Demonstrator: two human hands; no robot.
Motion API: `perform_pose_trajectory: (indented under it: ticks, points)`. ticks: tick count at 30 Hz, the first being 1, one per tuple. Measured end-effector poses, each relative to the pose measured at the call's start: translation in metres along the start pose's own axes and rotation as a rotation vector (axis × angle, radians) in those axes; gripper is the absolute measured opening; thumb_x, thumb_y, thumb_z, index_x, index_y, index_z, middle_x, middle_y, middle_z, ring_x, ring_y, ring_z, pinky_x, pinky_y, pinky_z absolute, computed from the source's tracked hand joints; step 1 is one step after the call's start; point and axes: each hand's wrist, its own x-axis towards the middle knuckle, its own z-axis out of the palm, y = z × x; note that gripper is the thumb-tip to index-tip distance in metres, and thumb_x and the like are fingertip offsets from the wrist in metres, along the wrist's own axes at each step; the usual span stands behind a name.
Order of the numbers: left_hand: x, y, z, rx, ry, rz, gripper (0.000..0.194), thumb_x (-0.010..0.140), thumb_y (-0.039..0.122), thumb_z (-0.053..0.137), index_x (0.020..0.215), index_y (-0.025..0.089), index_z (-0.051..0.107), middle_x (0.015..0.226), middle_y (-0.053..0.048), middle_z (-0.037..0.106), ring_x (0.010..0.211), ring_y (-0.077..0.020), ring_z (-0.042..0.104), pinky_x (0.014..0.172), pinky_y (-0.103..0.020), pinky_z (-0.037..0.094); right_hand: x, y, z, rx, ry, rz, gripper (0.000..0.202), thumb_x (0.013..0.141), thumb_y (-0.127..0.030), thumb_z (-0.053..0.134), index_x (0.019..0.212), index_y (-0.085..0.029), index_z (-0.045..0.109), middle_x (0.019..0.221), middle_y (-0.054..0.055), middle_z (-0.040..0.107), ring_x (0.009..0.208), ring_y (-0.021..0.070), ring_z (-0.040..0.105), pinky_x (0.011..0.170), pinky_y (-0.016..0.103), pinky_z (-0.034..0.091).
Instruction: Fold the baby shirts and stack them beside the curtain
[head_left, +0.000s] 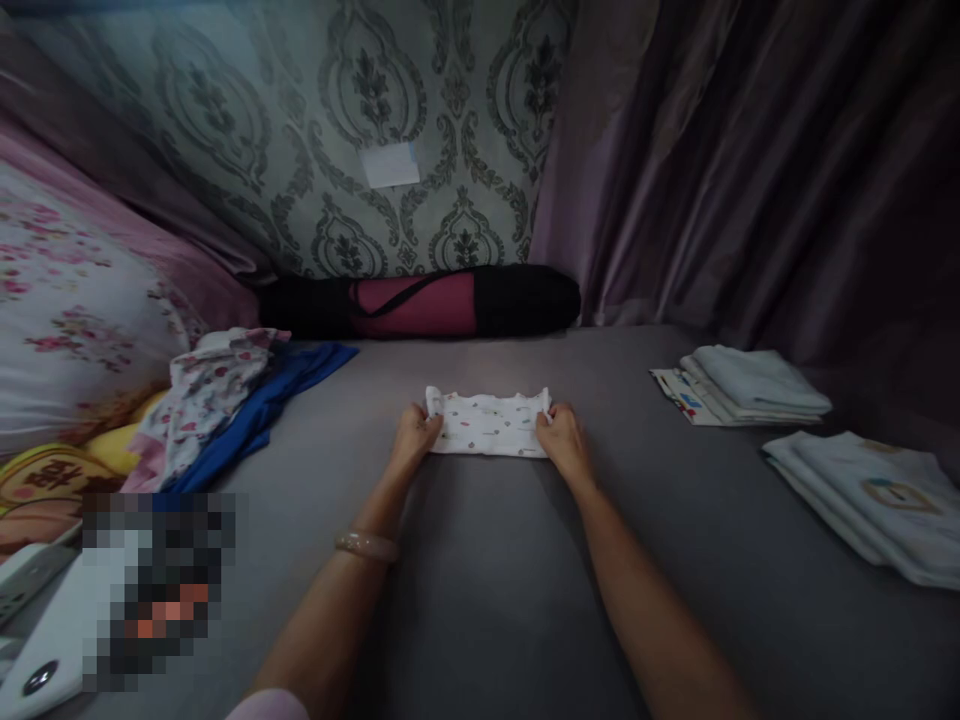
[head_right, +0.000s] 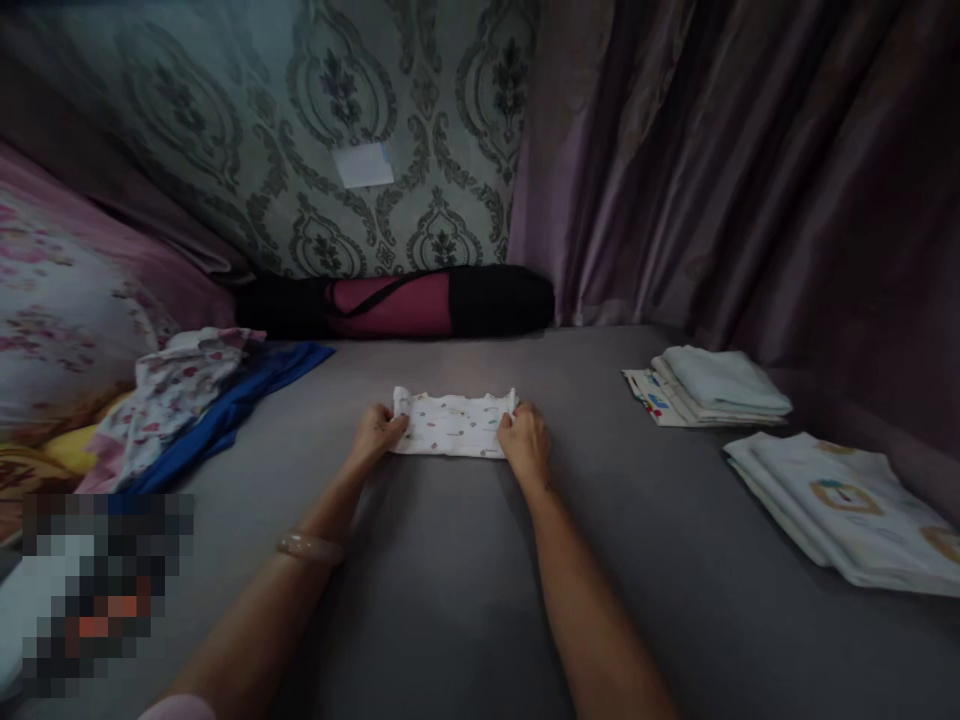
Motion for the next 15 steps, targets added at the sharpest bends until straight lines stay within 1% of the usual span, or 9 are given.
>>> perform_pose_trajectory:
  ticks: [4,8,12,15]
  points:
    - [-0.002,0.006,0.004,-0.054,0.072,0.015,0.031,0.088,0.039,0.052,0.105,0.014,0.056,0.097,-0.013,0.069,0.096,-0.0247,0.064,0.074,-0.028,0.046,0.003,-0.002,0.002,0.124,0.005,0.033,0.037,0.092,-0.037,0.046,0.120,-0.013,0.050,0.098,0.014,0.068,0.095,0.0240,0.065,0.079,0.030,0.044]
    - [-0.005,0.005,0.007,-0.038,0.096,0.046,0.032,0.092,0.034,0.044,0.117,0.015,0.049,0.104,-0.013,0.068,0.100,-0.0242,0.063,0.080,-0.030,0.046,0.003,0.001,0.001,0.149,-0.026,0.028,0.043,0.094,-0.034,0.043,0.132,-0.016,0.041,0.108,0.013,0.066,0.101,0.0241,0.063,0.082,0.032,0.044]
    - [-0.012,0.002,0.008,0.034,0.080,0.072,0.034,0.094,0.034,0.040,0.123,0.016,0.043,0.101,-0.013,0.069,0.097,-0.0253,0.065,0.077,-0.031,0.046,0.000,0.002,-0.001,0.109,-0.048,0.047,0.043,0.095,-0.033,0.040,0.135,-0.017,0.040,0.111,0.014,0.065,0.104,0.0249,0.062,0.084,0.033,0.044]
    - [-0.017,0.006,0.005,0.124,0.069,0.072,0.034,0.095,0.032,0.038,0.123,0.014,0.043,0.103,-0.016,0.068,0.098,-0.0280,0.065,0.076,-0.033,0.046,-0.002,0.000,-0.003,0.082,-0.054,0.057,0.043,0.095,-0.033,0.039,0.134,-0.016,0.041,0.109,0.015,0.066,0.104,0.0256,0.062,0.083,0.034,0.044]
